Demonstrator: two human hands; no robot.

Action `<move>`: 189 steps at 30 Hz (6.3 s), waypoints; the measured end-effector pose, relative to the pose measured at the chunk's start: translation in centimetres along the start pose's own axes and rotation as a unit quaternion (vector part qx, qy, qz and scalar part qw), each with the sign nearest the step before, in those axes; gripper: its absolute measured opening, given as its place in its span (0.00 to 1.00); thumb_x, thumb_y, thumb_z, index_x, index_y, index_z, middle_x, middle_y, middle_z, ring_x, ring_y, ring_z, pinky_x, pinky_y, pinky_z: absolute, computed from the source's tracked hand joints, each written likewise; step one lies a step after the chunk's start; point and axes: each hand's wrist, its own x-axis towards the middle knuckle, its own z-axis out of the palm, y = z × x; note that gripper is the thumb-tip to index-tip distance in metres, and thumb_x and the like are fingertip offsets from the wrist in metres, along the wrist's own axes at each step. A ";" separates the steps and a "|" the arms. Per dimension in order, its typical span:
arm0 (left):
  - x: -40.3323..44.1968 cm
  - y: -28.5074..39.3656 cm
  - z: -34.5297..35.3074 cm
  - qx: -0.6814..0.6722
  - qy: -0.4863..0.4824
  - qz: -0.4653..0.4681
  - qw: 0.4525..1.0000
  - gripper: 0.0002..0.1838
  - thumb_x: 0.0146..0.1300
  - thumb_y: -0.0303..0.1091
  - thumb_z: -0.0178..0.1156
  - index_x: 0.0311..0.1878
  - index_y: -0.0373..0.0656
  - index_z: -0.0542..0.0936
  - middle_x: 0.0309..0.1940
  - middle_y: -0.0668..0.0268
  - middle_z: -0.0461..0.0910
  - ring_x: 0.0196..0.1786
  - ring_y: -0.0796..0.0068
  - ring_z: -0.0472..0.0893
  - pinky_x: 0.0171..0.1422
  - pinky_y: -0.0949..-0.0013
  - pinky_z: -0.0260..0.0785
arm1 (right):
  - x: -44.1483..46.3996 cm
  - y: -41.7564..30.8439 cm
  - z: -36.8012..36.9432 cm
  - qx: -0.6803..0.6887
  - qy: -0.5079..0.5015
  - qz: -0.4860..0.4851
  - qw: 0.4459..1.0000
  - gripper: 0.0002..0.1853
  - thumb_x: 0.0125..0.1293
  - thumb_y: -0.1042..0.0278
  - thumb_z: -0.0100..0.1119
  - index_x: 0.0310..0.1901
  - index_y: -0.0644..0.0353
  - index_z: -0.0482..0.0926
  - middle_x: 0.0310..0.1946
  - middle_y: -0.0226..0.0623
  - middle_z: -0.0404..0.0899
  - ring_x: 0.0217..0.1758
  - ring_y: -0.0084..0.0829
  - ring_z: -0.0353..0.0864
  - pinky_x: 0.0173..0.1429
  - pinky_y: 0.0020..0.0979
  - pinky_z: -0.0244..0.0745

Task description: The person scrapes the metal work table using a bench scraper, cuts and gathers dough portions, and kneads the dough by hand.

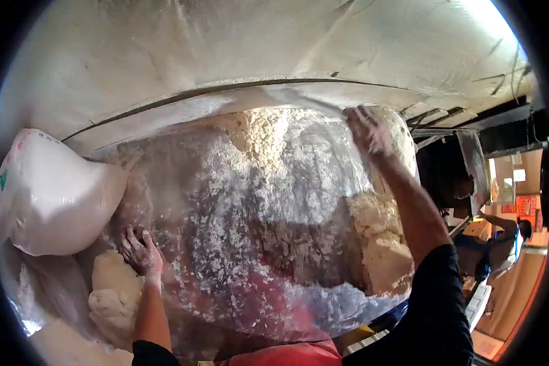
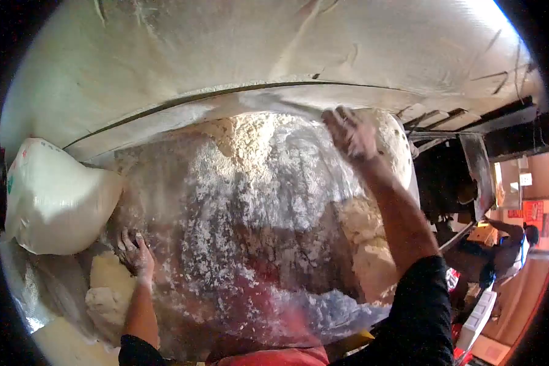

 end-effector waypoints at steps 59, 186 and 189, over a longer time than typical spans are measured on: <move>0.3 0.4 0.8 0.073 0.008 -0.028 0.997 0.29 0.74 0.50 0.52 0.74 0.49 0.69 0.74 0.52 0.65 0.71 0.41 0.66 0.76 0.40 0.55 | -6.1 0.6 3.5 -0.050 -0.042 0.128 0.990 0.12 0.67 0.63 0.63 0.51 0.51 0.84 0.43 0.40 0.84 0.46 0.47 0.85 0.51 0.46 0.81; -7.2 -18.7 -14.7 -0.013 0.101 0.242 0.965 0.34 0.74 0.50 0.51 0.79 0.46 0.62 0.78 0.53 0.62 0.80 0.50 0.58 0.83 0.46 0.49 | -36.4 -48.8 -24.2 0.355 -0.386 0.342 0.780 0.33 0.70 0.55 0.58 0.75 0.42 0.64 0.45 0.53 0.85 0.47 0.58 0.85 0.51 0.54 0.76; -7.7 -17.8 -15.2 -0.012 0.083 0.221 0.972 0.34 0.75 0.50 0.51 0.79 0.47 0.61 0.78 0.53 0.61 0.80 0.50 0.58 0.83 0.46 0.48 | -36.8 -47.1 -25.4 0.376 -0.412 0.368 0.744 0.31 0.72 0.55 0.56 0.75 0.42 0.64 0.48 0.53 0.85 0.50 0.57 0.85 0.53 0.52 0.76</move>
